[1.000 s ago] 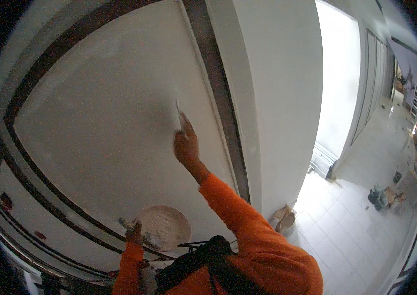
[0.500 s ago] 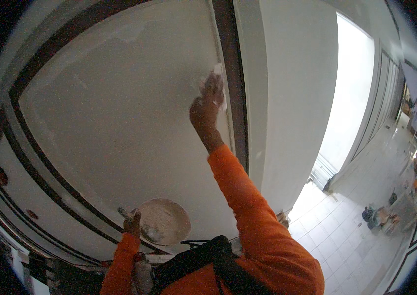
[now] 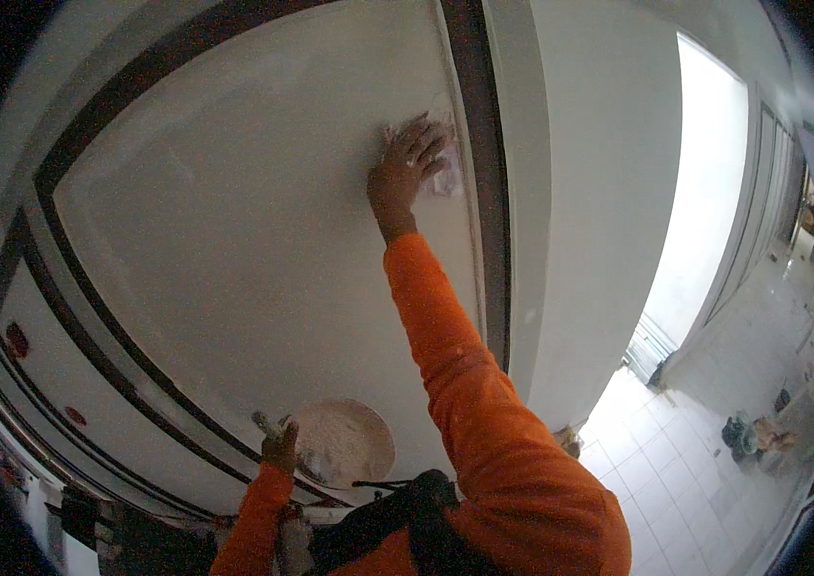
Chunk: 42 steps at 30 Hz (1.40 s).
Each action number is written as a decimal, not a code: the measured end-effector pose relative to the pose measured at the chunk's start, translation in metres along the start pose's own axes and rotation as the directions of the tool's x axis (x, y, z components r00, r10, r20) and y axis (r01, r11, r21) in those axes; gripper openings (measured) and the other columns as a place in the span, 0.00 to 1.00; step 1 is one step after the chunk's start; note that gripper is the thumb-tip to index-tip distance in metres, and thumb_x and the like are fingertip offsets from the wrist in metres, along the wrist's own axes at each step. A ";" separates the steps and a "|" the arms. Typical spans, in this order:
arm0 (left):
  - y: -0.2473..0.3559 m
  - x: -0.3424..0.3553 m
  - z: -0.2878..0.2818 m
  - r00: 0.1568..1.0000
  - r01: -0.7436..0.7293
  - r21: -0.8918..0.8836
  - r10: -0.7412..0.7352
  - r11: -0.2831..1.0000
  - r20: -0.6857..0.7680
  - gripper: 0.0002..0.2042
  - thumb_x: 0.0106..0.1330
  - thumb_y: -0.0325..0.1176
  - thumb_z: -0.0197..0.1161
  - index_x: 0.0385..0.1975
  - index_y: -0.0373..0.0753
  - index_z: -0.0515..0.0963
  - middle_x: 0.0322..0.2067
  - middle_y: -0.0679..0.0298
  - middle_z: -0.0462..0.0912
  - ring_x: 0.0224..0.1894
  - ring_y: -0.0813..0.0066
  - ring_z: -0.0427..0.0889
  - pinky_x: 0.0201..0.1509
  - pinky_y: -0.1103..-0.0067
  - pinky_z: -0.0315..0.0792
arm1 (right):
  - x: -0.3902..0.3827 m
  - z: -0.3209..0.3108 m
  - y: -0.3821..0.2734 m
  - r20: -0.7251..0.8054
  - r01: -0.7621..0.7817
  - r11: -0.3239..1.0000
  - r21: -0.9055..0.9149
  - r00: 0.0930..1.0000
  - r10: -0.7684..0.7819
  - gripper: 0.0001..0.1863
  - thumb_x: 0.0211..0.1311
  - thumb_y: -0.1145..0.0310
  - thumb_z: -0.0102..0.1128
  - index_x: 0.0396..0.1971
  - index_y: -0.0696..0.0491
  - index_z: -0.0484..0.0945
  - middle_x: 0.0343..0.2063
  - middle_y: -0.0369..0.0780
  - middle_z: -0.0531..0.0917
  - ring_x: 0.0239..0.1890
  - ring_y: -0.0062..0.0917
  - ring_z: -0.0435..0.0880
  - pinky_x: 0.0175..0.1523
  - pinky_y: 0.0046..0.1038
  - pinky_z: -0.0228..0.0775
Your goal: The person applies plaster to the ceiling using a putty knife and a hawk. The person scoops plaster from the hawk and spreads it onto the ceiling, smoothing the edges and filling in a recessed panel.
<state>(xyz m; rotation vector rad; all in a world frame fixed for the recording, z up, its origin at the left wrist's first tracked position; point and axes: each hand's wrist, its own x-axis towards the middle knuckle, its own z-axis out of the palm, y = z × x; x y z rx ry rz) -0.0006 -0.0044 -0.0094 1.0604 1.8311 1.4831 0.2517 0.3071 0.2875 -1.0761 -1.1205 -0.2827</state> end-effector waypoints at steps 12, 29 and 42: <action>0.026 -0.019 0.004 1.000 -0.026 0.003 0.026 1.000 -0.004 0.24 0.58 0.45 0.60 0.47 0.31 0.73 0.37 0.60 0.78 0.37 0.73 0.75 0.42 0.77 0.68 | -0.069 -0.101 0.017 0.217 0.560 0.828 0.038 0.804 -0.554 0.34 0.54 0.80 0.47 0.63 0.46 0.55 0.62 0.43 0.57 0.65 0.36 0.54 0.67 0.43 0.44; 0.011 -0.010 0.001 0.999 -0.044 0.097 0.041 0.994 0.033 0.30 0.56 0.50 0.62 0.51 0.30 0.70 0.42 0.58 0.77 0.41 0.75 0.74 0.46 0.79 0.67 | 0.029 -0.057 0.040 0.191 0.634 0.774 0.007 0.758 -0.623 0.33 0.50 0.75 0.54 0.60 0.44 0.60 0.59 0.44 0.62 0.60 0.41 0.61 0.63 0.43 0.52; -0.047 0.021 -0.013 0.997 0.013 0.130 -0.003 0.991 -0.082 0.41 0.53 0.54 0.62 0.51 0.19 0.60 0.44 0.47 0.74 0.47 0.59 0.73 0.50 0.70 0.67 | -0.165 -0.125 0.133 0.519 0.450 0.877 0.169 0.716 -0.467 0.34 0.47 0.80 0.50 0.59 0.51 0.61 0.58 0.46 0.64 0.61 0.43 0.60 0.62 0.47 0.49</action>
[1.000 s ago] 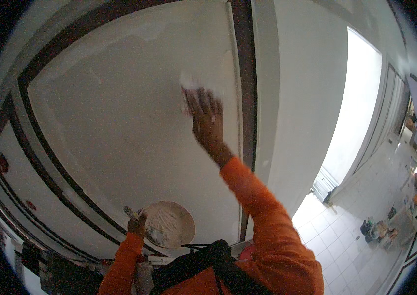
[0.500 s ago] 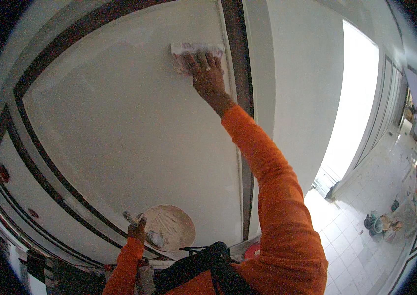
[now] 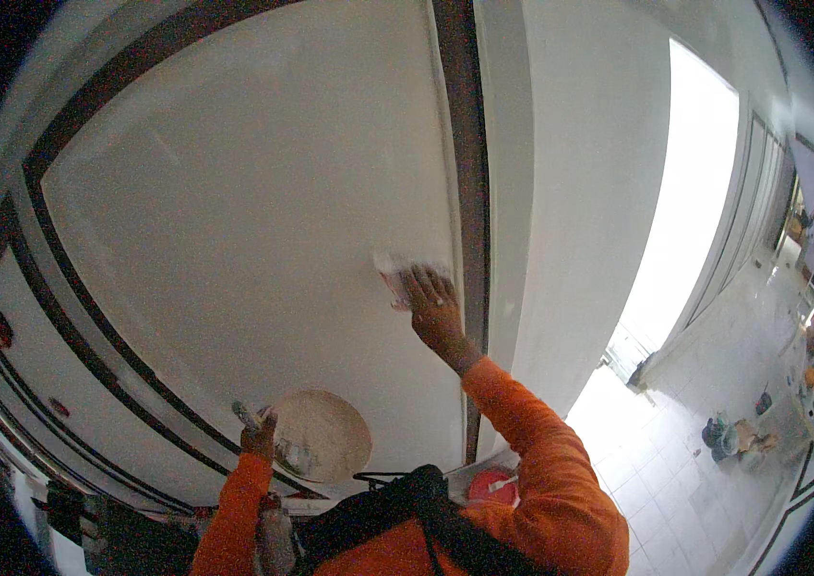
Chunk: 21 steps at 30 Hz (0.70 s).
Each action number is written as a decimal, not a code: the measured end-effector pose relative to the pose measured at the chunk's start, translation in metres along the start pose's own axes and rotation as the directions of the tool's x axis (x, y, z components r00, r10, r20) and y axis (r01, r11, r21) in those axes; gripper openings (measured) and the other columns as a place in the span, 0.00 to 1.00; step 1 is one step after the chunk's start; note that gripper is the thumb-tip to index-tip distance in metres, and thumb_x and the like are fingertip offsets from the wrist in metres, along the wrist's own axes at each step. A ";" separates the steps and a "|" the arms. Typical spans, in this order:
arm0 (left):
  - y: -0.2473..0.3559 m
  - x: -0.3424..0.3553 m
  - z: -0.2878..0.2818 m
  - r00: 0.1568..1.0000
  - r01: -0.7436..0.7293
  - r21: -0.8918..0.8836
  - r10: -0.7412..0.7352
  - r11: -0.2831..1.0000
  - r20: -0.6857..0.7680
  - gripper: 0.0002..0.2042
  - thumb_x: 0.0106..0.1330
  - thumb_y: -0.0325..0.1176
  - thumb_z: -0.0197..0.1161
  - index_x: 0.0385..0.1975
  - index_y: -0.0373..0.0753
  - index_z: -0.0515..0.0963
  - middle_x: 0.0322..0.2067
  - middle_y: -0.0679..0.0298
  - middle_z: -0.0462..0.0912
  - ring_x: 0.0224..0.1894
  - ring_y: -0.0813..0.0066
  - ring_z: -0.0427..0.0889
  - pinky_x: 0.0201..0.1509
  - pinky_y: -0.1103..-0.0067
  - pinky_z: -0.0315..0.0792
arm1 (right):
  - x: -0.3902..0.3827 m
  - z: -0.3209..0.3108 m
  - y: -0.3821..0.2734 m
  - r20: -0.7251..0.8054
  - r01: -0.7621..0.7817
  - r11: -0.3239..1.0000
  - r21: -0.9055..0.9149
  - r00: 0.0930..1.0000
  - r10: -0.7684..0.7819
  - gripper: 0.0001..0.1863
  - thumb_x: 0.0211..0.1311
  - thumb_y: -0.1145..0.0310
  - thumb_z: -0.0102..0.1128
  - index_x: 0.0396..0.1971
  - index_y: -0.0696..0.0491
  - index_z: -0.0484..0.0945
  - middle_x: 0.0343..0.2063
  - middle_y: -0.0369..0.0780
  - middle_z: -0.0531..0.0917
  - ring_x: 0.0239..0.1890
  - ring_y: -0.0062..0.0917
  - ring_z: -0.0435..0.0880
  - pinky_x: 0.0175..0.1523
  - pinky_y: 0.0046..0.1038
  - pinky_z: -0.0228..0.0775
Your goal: The person applies plaster to the ceiling using a putty knife and a hawk. The person scoops plaster from the hawk and spreads it onto the ceiling, smoothing the edges and filling in a recessed panel.
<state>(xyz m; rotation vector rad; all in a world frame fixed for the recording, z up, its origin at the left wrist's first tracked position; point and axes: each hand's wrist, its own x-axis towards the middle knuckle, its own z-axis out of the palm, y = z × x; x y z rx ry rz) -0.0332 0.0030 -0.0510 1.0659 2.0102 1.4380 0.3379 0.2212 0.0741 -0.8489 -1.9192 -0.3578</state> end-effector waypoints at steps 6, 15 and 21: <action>0.036 -0.016 0.007 0.999 0.017 -0.108 -0.012 0.994 0.045 0.31 0.54 0.52 0.63 0.42 0.25 0.72 0.36 0.55 0.78 0.38 0.67 0.76 0.43 0.73 0.69 | 0.192 -0.069 0.008 -0.379 0.194 0.945 -0.262 0.880 -0.286 0.37 0.48 0.81 0.49 0.62 0.47 0.55 0.61 0.48 0.57 0.64 0.45 0.54 0.64 0.52 0.41; 0.056 -0.034 0.009 0.981 -0.190 -0.129 0.194 0.973 0.017 0.23 0.59 0.46 0.60 0.42 0.29 0.74 0.34 0.60 0.78 0.35 0.74 0.75 0.41 0.76 0.68 | 0.214 -0.031 0.030 -0.374 0.218 0.947 -0.234 0.879 -0.295 0.38 0.46 0.81 0.50 0.62 0.48 0.55 0.60 0.52 0.56 0.62 0.51 0.54 0.64 0.54 0.43; 0.087 -0.042 0.000 0.995 -0.010 0.107 -0.001 0.994 0.104 0.25 0.59 0.48 0.59 0.47 0.30 0.73 0.36 0.60 0.78 0.37 0.74 0.75 0.43 0.78 0.68 | 0.050 0.003 0.012 -0.087 0.159 0.980 -0.122 0.981 -0.171 0.43 0.44 0.83 0.54 0.64 0.44 0.51 0.63 0.46 0.53 0.66 0.44 0.49 0.65 0.51 0.44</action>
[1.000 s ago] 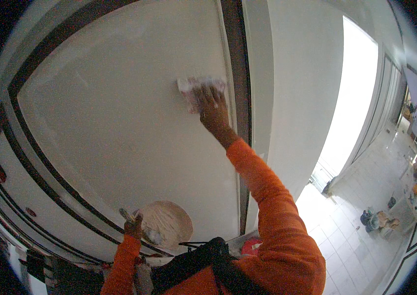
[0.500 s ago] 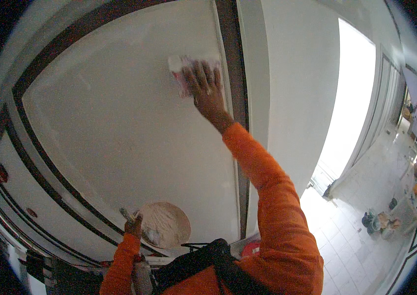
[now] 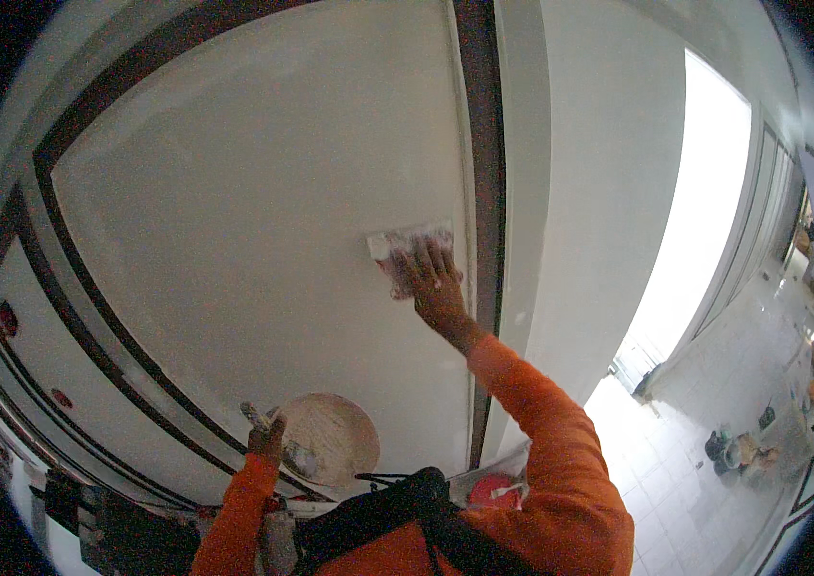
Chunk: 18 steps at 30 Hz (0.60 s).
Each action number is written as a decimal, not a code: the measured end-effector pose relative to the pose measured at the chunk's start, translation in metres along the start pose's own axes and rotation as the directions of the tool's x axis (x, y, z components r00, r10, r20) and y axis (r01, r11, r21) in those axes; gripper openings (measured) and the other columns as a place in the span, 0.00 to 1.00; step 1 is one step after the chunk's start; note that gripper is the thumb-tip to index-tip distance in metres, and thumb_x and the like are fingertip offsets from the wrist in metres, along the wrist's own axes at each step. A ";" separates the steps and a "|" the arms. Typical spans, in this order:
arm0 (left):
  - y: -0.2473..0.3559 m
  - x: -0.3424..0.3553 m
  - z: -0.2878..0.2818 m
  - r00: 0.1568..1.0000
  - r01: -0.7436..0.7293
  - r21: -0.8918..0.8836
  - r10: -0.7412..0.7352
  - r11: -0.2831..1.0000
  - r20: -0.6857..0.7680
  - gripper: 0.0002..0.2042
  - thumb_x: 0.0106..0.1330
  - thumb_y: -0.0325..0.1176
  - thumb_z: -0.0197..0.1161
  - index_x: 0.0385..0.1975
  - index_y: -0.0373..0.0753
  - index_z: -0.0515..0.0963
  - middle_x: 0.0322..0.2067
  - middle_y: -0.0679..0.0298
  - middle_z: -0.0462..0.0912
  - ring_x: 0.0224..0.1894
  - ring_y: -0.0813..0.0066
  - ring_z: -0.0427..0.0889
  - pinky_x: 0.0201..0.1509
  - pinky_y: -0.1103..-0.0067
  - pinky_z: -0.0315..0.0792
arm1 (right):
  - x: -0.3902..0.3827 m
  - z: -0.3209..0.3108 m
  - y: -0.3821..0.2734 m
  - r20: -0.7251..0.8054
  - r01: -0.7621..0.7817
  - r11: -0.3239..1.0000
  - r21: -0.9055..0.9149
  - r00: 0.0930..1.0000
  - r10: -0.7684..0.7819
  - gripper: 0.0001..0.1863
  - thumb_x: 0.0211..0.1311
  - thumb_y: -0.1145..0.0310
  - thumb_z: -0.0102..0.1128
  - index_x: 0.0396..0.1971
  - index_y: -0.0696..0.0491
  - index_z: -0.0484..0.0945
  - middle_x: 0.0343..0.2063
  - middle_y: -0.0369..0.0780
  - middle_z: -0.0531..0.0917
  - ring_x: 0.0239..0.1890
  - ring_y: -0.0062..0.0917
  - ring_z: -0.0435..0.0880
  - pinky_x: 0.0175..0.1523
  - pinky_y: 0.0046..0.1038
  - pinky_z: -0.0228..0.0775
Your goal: The person applies plaster to the ceiling using a putty knife and a hawk. The person scoops plaster from the hawk and spreads it onto the ceiling, smoothing the edges and filling in a recessed panel.
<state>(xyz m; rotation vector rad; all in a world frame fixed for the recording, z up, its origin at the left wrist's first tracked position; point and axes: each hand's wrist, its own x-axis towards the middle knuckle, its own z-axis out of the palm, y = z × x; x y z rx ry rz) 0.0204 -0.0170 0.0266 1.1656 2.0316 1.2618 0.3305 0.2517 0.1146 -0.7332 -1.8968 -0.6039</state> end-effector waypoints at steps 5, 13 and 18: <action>-0.010 0.000 0.008 0.988 -0.150 -0.128 0.142 0.980 -0.068 0.27 0.59 0.49 0.58 0.48 0.30 0.72 0.39 0.58 0.78 0.40 0.72 0.76 0.46 0.78 0.68 | 0.108 -0.045 0.009 -0.186 0.045 0.986 -0.158 0.980 -0.075 0.39 0.46 0.81 0.52 0.62 0.46 0.55 0.62 0.48 0.55 0.65 0.44 0.52 0.64 0.52 0.43; -0.020 0.008 0.010 0.997 -0.082 -0.215 0.082 0.973 -0.007 0.28 0.58 0.48 0.61 0.50 0.30 0.70 0.39 0.58 0.78 0.39 0.73 0.75 0.46 0.79 0.68 | 0.240 -0.063 0.054 -0.265 0.012 0.917 -0.399 0.956 -0.128 0.37 0.47 0.76 0.56 0.61 0.44 0.58 0.57 0.47 0.63 0.62 0.42 0.59 0.64 0.43 0.51; 0.003 0.001 0.002 0.998 0.058 0.071 -0.059 0.996 0.014 0.28 0.58 0.47 0.61 0.50 0.30 0.70 0.39 0.59 0.77 0.37 0.76 0.75 0.42 0.79 0.68 | 0.216 -0.054 0.051 -0.217 0.011 0.949 -0.316 0.973 -0.083 0.36 0.47 0.75 0.56 0.60 0.43 0.59 0.57 0.47 0.63 0.61 0.42 0.61 0.63 0.43 0.53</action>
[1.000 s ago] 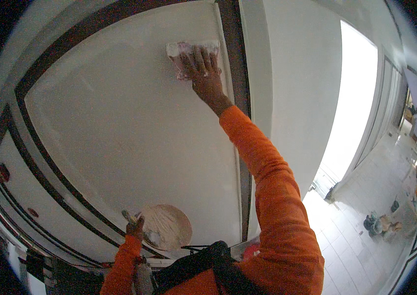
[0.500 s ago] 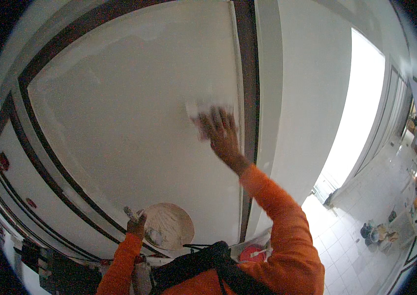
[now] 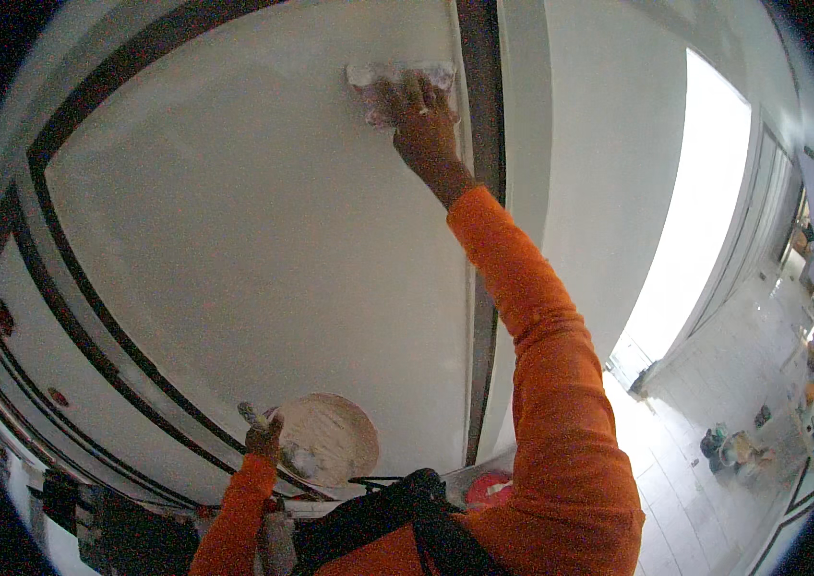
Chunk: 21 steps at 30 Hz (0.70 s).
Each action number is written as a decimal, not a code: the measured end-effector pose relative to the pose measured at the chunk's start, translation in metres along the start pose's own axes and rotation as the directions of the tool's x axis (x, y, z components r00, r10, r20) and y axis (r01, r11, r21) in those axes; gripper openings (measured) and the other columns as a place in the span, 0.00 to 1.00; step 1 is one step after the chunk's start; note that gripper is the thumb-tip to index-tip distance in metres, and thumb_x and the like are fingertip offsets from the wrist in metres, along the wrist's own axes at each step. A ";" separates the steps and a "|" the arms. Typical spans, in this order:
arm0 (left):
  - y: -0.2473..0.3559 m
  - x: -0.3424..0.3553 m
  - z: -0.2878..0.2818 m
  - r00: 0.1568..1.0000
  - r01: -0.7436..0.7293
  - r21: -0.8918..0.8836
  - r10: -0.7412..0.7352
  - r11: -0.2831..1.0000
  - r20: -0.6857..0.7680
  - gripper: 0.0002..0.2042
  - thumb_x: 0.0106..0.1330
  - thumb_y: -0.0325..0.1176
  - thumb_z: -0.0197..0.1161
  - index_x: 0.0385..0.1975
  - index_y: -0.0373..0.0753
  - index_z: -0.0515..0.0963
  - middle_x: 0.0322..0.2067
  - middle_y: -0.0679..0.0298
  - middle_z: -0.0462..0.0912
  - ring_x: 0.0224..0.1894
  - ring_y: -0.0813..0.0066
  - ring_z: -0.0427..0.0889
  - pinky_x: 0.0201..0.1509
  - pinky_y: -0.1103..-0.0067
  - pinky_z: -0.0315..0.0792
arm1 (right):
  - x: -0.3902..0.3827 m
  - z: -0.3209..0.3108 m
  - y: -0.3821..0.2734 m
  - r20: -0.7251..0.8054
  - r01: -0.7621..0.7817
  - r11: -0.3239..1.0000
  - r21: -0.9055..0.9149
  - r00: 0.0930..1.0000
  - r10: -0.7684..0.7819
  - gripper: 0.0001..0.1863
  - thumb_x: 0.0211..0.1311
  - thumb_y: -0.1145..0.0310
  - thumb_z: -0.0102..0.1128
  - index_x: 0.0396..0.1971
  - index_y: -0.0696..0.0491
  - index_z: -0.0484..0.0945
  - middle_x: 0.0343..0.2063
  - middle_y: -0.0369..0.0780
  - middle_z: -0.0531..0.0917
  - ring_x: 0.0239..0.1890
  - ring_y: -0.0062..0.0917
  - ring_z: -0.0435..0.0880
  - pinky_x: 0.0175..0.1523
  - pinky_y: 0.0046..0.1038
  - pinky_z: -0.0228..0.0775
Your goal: The person applies plaster to the ceiling using a putty knife and a hawk. The person scoops plaster from the hawk and spreads it onto the ceiling, smoothing the edges and filling in a recessed panel.
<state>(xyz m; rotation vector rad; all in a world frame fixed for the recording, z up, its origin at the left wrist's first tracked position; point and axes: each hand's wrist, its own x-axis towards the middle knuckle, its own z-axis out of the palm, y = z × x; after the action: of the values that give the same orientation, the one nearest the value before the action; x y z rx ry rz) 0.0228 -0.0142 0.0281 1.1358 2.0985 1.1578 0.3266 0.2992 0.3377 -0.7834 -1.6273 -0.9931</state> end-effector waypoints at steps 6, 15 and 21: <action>-0.016 0.009 0.008 0.997 -0.060 -0.224 0.067 0.973 0.027 0.26 0.60 0.44 0.59 0.50 0.29 0.69 0.42 0.58 0.76 0.41 0.74 0.74 0.46 0.79 0.66 | -0.104 -0.005 -0.021 0.113 -0.085 0.989 0.121 0.991 0.071 0.36 0.45 0.78 0.55 0.60 0.44 0.60 0.60 0.45 0.61 0.62 0.42 0.59 0.63 0.43 0.53; -0.057 0.023 0.009 0.985 -0.154 -0.416 0.171 0.896 0.004 0.26 0.61 0.44 0.58 0.50 0.27 0.69 0.45 0.56 0.75 0.46 0.70 0.73 0.52 0.76 0.65 | -0.324 -0.002 -0.086 0.404 -0.266 0.915 0.302 0.906 0.130 0.37 0.44 0.79 0.54 0.59 0.46 0.61 0.60 0.48 0.59 0.62 0.44 0.57 0.63 0.46 0.50; -0.031 0.017 0.008 0.992 -0.127 -0.264 0.127 0.956 -0.017 0.26 0.60 0.45 0.59 0.49 0.27 0.69 0.45 0.56 0.74 0.47 0.69 0.72 0.52 0.75 0.64 | -0.485 -0.018 -0.121 0.689 -0.386 0.879 0.281 0.719 0.095 0.35 0.46 0.80 0.51 0.59 0.47 0.61 0.60 0.48 0.58 0.63 0.47 0.56 0.64 0.47 0.49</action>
<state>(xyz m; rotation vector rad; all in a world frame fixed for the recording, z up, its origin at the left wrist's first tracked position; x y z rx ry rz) 0.0056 -0.0053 -0.0026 1.1539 1.8233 1.4485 0.3545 0.2211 -0.1553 -1.0953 -2.1612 -0.1301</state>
